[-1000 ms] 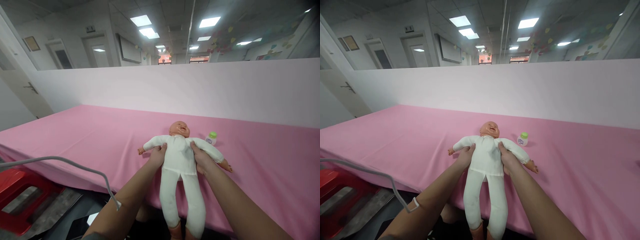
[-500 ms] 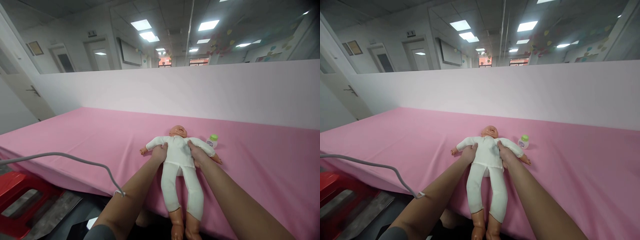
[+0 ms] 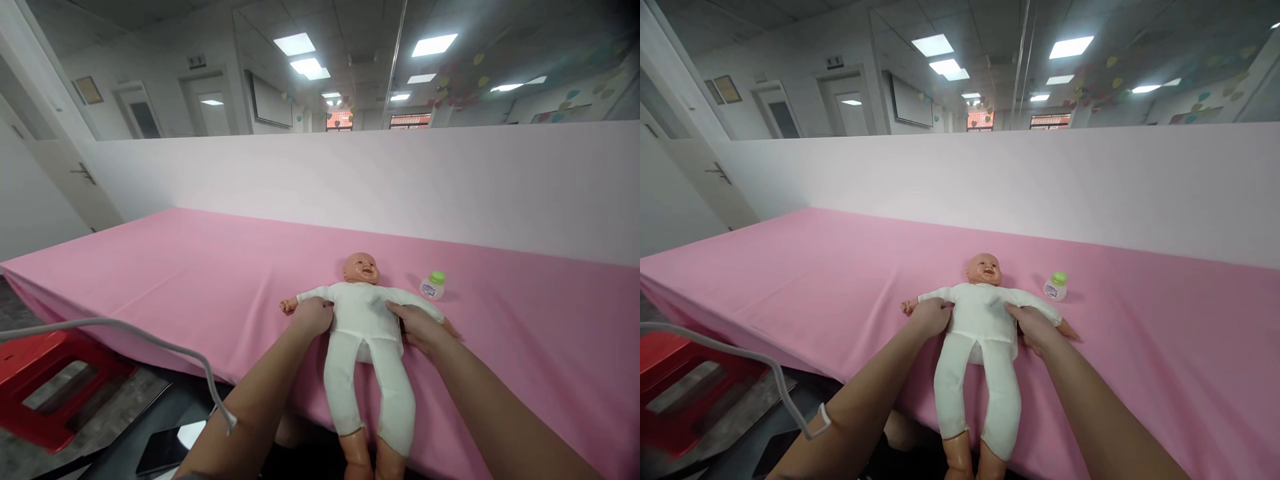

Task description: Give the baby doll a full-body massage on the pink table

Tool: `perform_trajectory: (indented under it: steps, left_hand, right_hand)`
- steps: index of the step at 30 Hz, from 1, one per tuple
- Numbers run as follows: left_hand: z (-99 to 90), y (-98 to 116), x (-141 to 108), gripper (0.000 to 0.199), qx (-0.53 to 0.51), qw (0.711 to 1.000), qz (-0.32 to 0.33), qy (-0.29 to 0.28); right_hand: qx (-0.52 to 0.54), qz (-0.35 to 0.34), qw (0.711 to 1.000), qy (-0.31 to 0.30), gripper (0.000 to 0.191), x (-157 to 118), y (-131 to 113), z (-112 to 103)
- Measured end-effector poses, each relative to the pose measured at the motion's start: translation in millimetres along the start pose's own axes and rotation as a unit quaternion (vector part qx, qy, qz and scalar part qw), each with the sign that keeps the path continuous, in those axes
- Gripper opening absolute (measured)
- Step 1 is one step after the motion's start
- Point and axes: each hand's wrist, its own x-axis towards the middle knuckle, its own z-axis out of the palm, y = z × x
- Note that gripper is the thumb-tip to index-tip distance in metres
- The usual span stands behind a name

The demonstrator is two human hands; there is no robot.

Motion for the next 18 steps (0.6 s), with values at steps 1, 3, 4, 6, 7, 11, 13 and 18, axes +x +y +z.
perform_trajectory:
  steps: [1,3,4,6,7,11,13,18]
  left_hand:
    - [-3.3,-2,-11,0.036,0.002,1.000,0.014,0.005]
    - [-9.6,-1,-36,0.035,0.009,0.999,0.040,0.020]
    - [-12.2,1,-49,0.038,0.006,0.999,0.045,0.024]
    - [-15.8,10,-78,0.048,-0.007,0.997,0.075,0.031]
    - [-16.2,16,-93,0.053,-0.011,0.994,0.104,0.026]
    - [-7.9,39,-144,0.083,-0.061,0.956,0.273,-0.086]
    - [-0.9,44,-158,0.103,-0.088,0.934,0.321,-0.129]
    - [13.1,40,-165,0.122,-0.094,0.918,0.337,-0.188]
  right_hand:
    - [-0.045,0.002,0.999,-0.004,0.039,-6,0,-6]
    - [-0.164,-0.029,0.986,0.024,0.034,-21,-4,-16]
    - [-0.232,-0.069,0.969,0.059,0.030,-31,-7,-18]
    - [-0.345,-0.160,0.917,0.124,0.024,-56,-12,-17]
    - [-0.369,-0.195,0.900,0.124,0.022,-71,-13,-13]
    - [-0.288,-0.253,0.922,-0.052,0.022,-133,-9,18]
    - [-0.255,-0.258,0.921,-0.141,0.019,-157,-2,32]
    - [-0.282,-0.274,0.906,-0.160,0.016,-178,16,37]
